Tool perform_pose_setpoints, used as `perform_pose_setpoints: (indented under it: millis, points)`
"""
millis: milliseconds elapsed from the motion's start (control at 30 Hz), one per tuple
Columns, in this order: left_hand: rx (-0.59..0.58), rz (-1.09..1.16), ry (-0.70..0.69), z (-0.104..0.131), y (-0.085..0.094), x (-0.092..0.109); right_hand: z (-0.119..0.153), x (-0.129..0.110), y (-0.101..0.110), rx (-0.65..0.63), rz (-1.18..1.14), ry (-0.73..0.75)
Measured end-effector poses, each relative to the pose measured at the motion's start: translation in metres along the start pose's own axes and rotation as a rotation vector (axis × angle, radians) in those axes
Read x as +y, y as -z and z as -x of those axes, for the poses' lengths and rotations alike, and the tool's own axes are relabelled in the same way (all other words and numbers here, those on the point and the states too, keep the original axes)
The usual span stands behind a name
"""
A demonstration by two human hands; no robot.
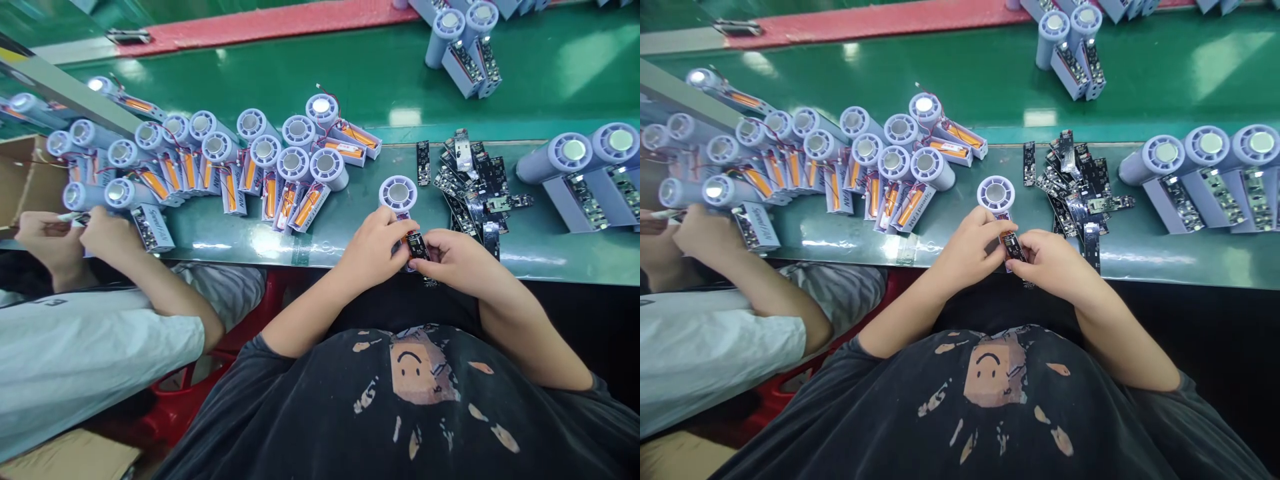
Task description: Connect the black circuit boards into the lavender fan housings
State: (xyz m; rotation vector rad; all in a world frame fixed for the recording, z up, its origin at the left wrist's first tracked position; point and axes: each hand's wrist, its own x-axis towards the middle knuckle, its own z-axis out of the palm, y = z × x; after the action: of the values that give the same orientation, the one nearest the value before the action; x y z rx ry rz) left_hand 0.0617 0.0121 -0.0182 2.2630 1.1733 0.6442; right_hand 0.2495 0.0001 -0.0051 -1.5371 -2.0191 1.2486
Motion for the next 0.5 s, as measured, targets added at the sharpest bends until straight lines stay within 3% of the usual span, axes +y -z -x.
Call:
perform_pose_setpoints:
  millis: [233, 367, 500]
  points:
    - [0.104, 0.003, -0.056, 0.006, 0.007, -0.007, 0.002, 0.004, -0.002, -0.048, -0.187, -0.033]
    - [0.075, -0.014, -0.156, 0.018, 0.018, -0.012, 0.004, 0.001, -0.004, -0.14, -0.337, 0.003]
    - [0.095, -0.041, -0.158, 0.03, 0.029, -0.013, 0.006, -0.002, -0.013, -0.191, -0.512, -0.015]
